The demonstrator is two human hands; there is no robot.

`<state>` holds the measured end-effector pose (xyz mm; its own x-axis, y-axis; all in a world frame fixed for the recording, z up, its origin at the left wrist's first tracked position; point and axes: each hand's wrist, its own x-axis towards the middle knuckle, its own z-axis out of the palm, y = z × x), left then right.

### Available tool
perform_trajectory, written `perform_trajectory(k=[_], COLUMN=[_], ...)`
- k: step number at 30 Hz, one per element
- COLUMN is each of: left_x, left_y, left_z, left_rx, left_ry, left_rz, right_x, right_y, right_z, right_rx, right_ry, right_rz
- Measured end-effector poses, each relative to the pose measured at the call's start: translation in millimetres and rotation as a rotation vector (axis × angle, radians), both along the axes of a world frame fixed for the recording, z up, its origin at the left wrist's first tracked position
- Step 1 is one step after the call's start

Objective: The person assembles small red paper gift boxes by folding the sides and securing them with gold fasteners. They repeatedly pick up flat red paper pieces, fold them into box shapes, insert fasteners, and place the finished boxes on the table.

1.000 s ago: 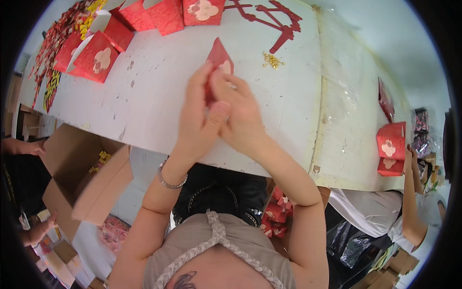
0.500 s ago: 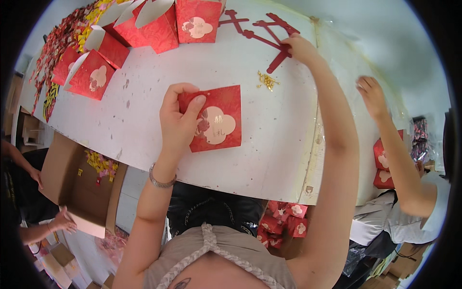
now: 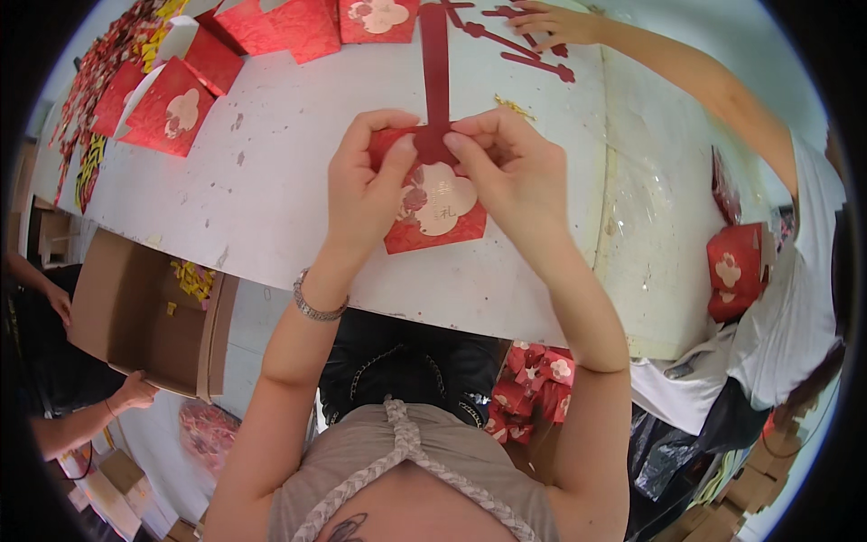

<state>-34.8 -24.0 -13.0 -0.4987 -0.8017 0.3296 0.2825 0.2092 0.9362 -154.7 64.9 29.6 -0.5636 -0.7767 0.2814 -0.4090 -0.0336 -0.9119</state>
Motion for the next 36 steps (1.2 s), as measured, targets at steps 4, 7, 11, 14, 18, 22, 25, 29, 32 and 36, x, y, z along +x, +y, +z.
perform_trajectory(k=[4,7,11,14,18,22,25,29,32,36], left_x=[6,19,31,28,24,24,28,22,20,25], left_y=[17,18,23,27,27,24,24,30,34,34], left_z=[8,9,6,8,5,5,0,0,4,-1], left_rx=[-0.027,0.045,0.051,0.022,0.033,-0.011,-0.056,0.046,0.031,-0.022], left_ry=[-0.037,-0.133,-0.065,-0.050,-0.060,-0.097,-0.081,-0.008,-0.002,-0.023], left_rz=[0.011,0.039,0.127,0.086,0.107,0.108,0.143,0.069,0.082,0.055], right_x=[17,3,-74,-81,-84,-54,-4,29,32,39], right_y=[6,19,15,-11,-16,9,36,31,30,31], right_z=[-7,-1,-46,-73,-83,-33,-15,-23,-30,-33], right_rx=[-0.002,0.031,0.167,0.289,0.449,0.119,-0.171,-0.228,-0.230,-0.200], right_ry=[0.335,0.120,0.476,0.698,0.747,0.201,0.340,0.421,0.489,0.519], right_rz=[-0.060,-0.040,-0.242,-0.228,-0.235,-0.180,-0.032,0.009,-0.040,-0.105])
